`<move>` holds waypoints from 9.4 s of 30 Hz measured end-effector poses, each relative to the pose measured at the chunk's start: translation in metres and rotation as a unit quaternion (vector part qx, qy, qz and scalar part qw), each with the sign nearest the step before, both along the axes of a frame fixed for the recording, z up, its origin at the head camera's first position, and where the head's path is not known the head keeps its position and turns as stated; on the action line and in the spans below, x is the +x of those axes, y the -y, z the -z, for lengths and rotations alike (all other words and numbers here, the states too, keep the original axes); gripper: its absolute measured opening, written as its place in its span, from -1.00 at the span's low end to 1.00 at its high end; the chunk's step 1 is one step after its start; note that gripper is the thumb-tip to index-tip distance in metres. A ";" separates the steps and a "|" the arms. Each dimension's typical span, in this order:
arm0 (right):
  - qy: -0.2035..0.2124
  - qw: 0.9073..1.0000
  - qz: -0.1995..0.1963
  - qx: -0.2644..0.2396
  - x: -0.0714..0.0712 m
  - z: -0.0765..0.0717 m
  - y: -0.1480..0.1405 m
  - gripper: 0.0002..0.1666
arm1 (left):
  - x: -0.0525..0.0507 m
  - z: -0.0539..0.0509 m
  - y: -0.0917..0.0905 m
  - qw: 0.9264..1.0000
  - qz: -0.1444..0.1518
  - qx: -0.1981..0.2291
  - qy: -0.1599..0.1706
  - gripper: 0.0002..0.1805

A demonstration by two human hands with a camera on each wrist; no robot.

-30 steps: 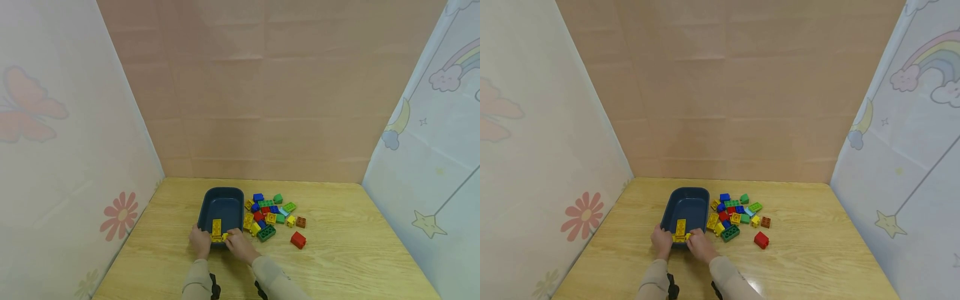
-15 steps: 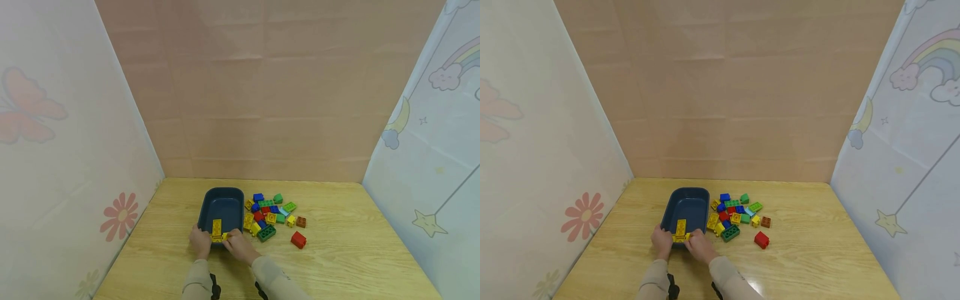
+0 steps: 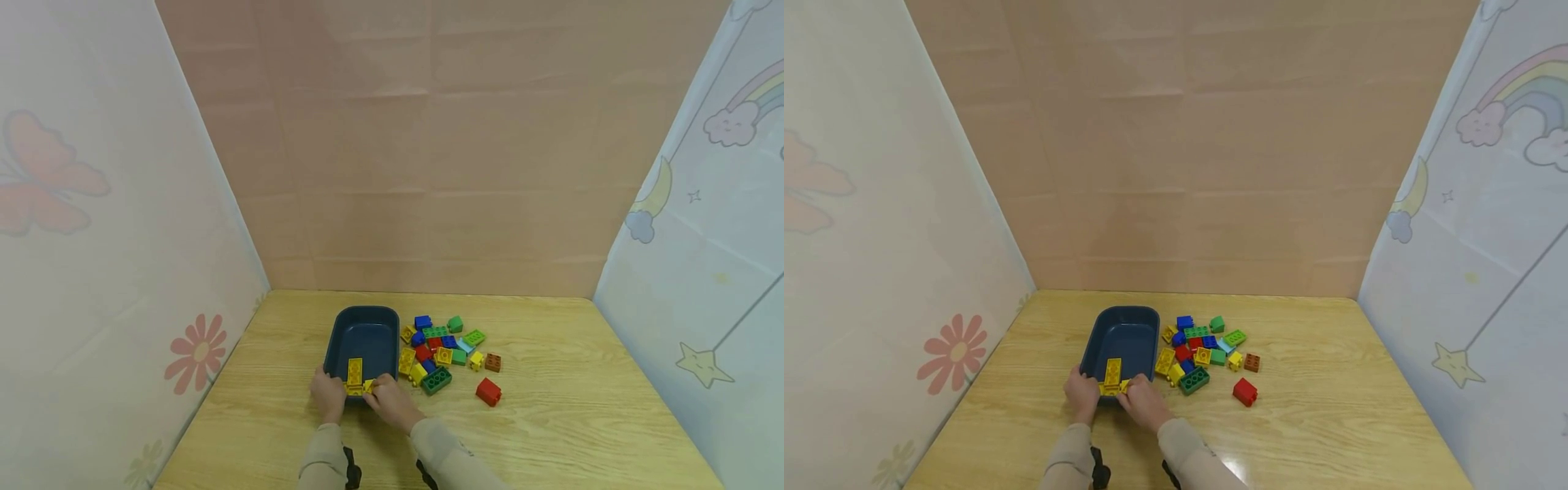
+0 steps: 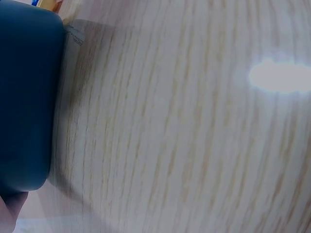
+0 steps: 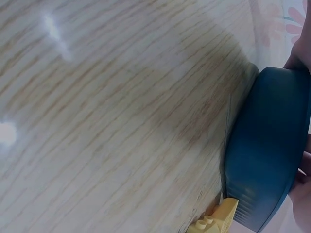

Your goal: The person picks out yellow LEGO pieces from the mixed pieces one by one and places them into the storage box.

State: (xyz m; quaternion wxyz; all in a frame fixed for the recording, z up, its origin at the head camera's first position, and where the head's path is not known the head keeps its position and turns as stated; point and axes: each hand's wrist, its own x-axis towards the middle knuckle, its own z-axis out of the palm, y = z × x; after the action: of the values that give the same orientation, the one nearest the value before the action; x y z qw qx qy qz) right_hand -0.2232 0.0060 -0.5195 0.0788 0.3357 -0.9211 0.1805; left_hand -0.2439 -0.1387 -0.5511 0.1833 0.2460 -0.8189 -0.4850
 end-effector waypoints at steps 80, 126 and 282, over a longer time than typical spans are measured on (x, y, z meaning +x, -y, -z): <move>0.031 0.962 0.269 -0.038 -0.036 0.016 -0.154 -0.61 | -0.002 0.001 0.002 1.000 -0.002 -0.014 -0.008 -0.53; 0.039 0.967 0.251 -0.017 -0.044 0.016 -0.172 -0.79 | -0.003 0.003 0.000 1.000 -0.012 0.000 -0.006 -0.54; -0.071 0.986 0.013 0.148 -0.034 -0.007 -0.009 -0.87 | -0.002 0.002 0.000 1.000 -0.014 -0.022 -0.013 -0.56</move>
State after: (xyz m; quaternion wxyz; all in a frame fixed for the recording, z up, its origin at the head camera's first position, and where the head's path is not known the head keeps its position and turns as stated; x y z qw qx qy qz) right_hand -0.2569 0.0151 -0.5130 0.0960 0.3441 -0.9339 0.0171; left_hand -0.2455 -0.1385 -0.5534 0.2062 0.2474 -0.8232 -0.4675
